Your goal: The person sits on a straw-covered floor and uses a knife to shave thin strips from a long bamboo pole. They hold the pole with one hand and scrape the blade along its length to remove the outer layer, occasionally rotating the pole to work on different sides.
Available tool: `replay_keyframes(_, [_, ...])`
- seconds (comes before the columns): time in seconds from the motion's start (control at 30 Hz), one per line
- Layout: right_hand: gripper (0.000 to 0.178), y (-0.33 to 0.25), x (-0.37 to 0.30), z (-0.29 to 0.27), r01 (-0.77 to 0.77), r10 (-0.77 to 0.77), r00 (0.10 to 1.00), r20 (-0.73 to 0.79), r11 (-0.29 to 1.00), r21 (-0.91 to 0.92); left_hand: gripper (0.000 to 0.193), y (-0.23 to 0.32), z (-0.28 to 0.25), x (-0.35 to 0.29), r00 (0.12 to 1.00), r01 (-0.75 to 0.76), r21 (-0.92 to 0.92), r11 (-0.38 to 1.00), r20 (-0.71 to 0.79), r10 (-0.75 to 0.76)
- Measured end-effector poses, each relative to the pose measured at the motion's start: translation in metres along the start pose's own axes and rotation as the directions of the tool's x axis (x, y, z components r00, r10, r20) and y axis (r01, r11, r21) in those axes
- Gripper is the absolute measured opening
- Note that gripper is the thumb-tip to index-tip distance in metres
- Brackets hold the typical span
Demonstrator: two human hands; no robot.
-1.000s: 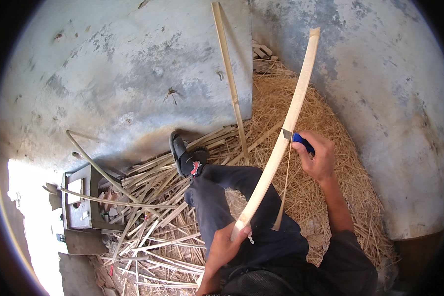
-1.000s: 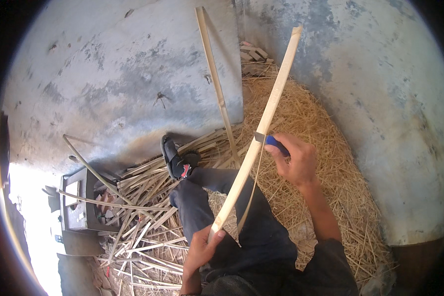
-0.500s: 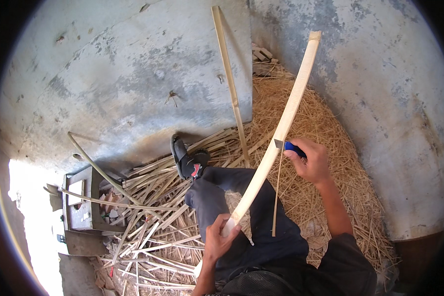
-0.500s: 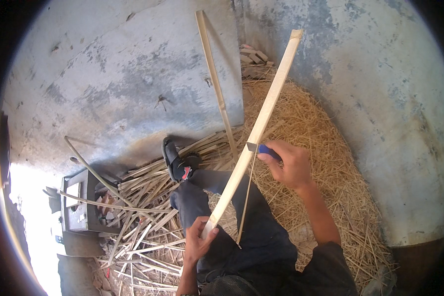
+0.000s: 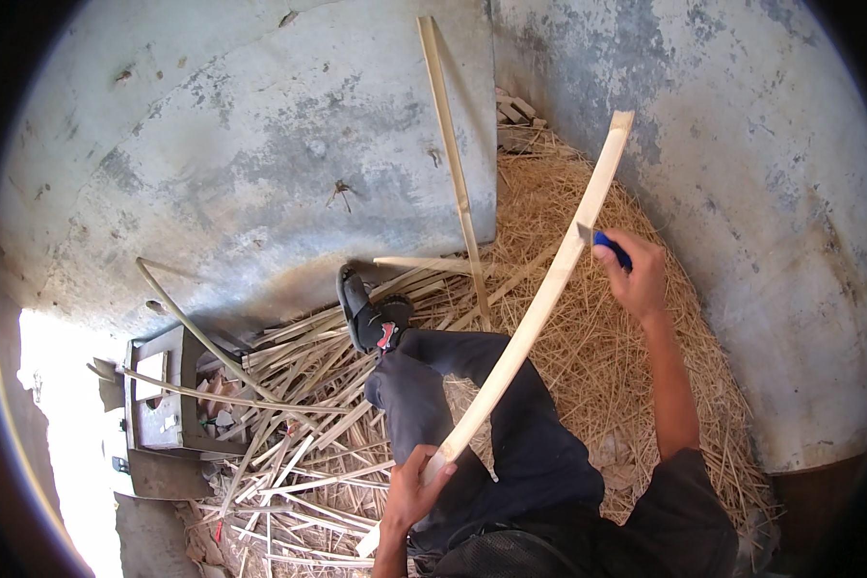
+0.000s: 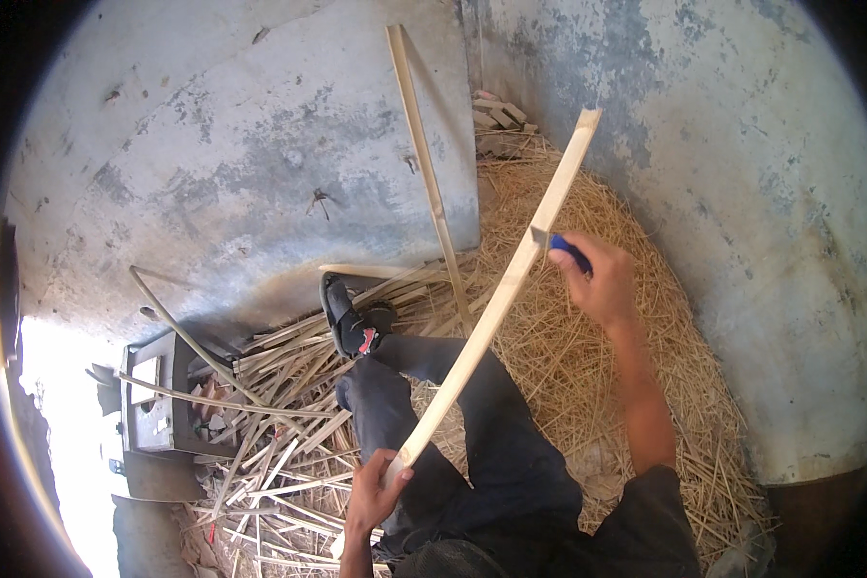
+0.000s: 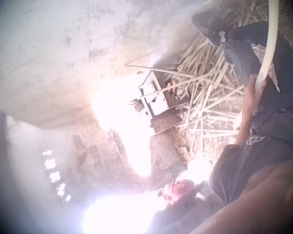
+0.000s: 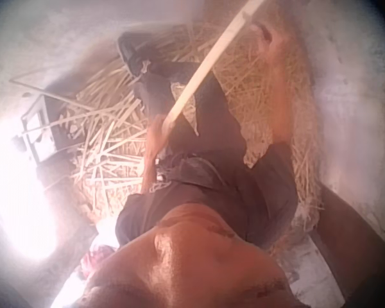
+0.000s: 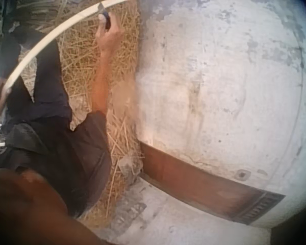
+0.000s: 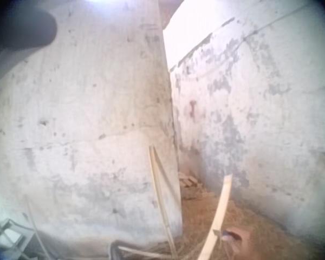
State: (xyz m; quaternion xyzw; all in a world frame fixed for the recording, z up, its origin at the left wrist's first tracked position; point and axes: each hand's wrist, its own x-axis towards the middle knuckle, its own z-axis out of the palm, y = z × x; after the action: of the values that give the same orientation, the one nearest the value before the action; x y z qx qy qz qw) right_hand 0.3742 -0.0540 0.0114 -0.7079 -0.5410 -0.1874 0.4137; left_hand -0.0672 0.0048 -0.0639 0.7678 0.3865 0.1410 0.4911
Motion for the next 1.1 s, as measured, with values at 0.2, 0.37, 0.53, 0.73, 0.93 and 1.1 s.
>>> replay_keyframes(0.2, [0.039,0.057,0.037,-0.010,-0.135,0.130,0.990,-0.063,0.988,-0.073,0.032,-0.021,-0.016,-0.016,0.997,0.050,0.055,0.997,0.056,-0.053])
replay_keyframes(0.37, [0.038,0.091,0.057,-0.018,-0.197,0.184,0.979,-0.088,0.965,-0.174,0.031,-0.024,-0.019,-0.022,0.993,0.082,0.019,0.996,0.082,-0.084])
replay_keyframes(0.53, [0.039,0.084,0.065,-0.017,-0.202,0.184,0.976,-0.113,0.962,-0.184,0.028,-0.020,-0.019,-0.020,0.990,0.068,-0.013,0.998,0.125,-0.066])
replay_keyframes(0.73, [0.040,0.088,0.056,-0.012,-0.266,0.228,0.957,-0.179,0.936,-0.230,0.027,-0.021,-0.020,-0.016,0.982,0.079,-0.059,0.995,0.174,-0.067])
replay_keyframes(0.93, [0.043,0.101,0.046,-0.006,-0.380,0.305,0.899,-0.313,0.899,-0.216,0.037,-0.006,-0.027,-0.016,0.999,0.032,0.097,0.995,0.020,-0.034])
replay_keyframes(1.1, [0.053,0.180,0.030,-0.051,-0.641,0.509,0.754,-0.415,0.708,-0.296,0.036,-0.040,-0.061,-0.035,0.981,0.050,0.275,0.960,-0.195,0.005])
